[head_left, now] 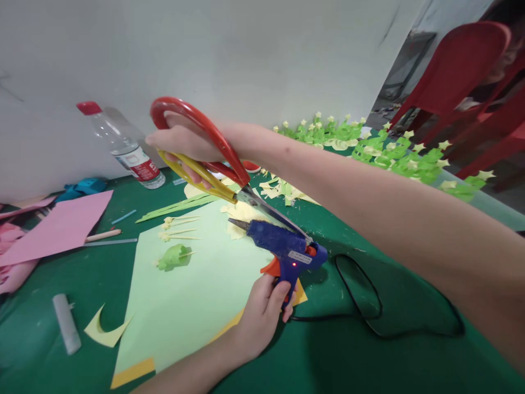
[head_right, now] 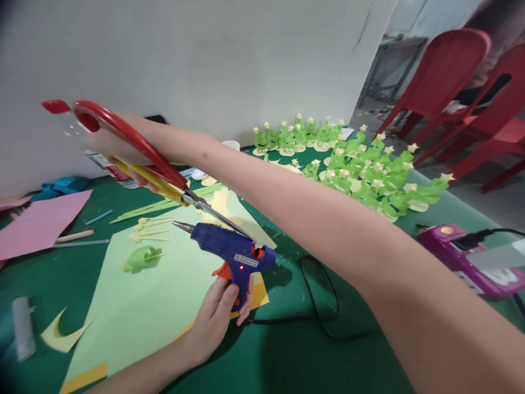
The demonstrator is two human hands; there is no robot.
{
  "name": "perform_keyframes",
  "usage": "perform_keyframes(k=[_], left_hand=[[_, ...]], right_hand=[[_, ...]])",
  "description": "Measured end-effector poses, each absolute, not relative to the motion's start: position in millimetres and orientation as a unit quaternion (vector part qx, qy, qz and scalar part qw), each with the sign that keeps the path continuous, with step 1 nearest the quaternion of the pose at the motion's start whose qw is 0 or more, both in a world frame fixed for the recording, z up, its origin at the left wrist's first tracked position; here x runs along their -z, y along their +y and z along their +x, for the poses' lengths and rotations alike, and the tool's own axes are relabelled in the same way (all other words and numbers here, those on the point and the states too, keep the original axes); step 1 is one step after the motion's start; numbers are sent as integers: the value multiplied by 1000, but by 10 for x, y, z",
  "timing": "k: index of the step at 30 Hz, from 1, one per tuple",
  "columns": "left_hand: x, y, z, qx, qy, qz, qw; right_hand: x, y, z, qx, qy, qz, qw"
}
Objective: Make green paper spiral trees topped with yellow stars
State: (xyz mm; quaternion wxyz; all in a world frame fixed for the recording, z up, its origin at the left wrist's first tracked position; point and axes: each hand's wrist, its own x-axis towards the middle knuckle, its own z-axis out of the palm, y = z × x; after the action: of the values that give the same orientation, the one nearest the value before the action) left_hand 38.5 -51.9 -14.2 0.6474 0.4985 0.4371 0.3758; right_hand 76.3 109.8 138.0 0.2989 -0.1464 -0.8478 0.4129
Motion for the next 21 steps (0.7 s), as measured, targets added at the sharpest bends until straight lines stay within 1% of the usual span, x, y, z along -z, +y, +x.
perform_keyframes(k=[10, 21], left_hand=[[144, -526, 379, -372, 448, 524, 621], [153, -502, 376, -403, 439, 515, 616]], right_hand=[[-1424, 1131, 768, -420, -852, -143, 279], [-1521, 1065, 884, -387, -852, -212, 283]])
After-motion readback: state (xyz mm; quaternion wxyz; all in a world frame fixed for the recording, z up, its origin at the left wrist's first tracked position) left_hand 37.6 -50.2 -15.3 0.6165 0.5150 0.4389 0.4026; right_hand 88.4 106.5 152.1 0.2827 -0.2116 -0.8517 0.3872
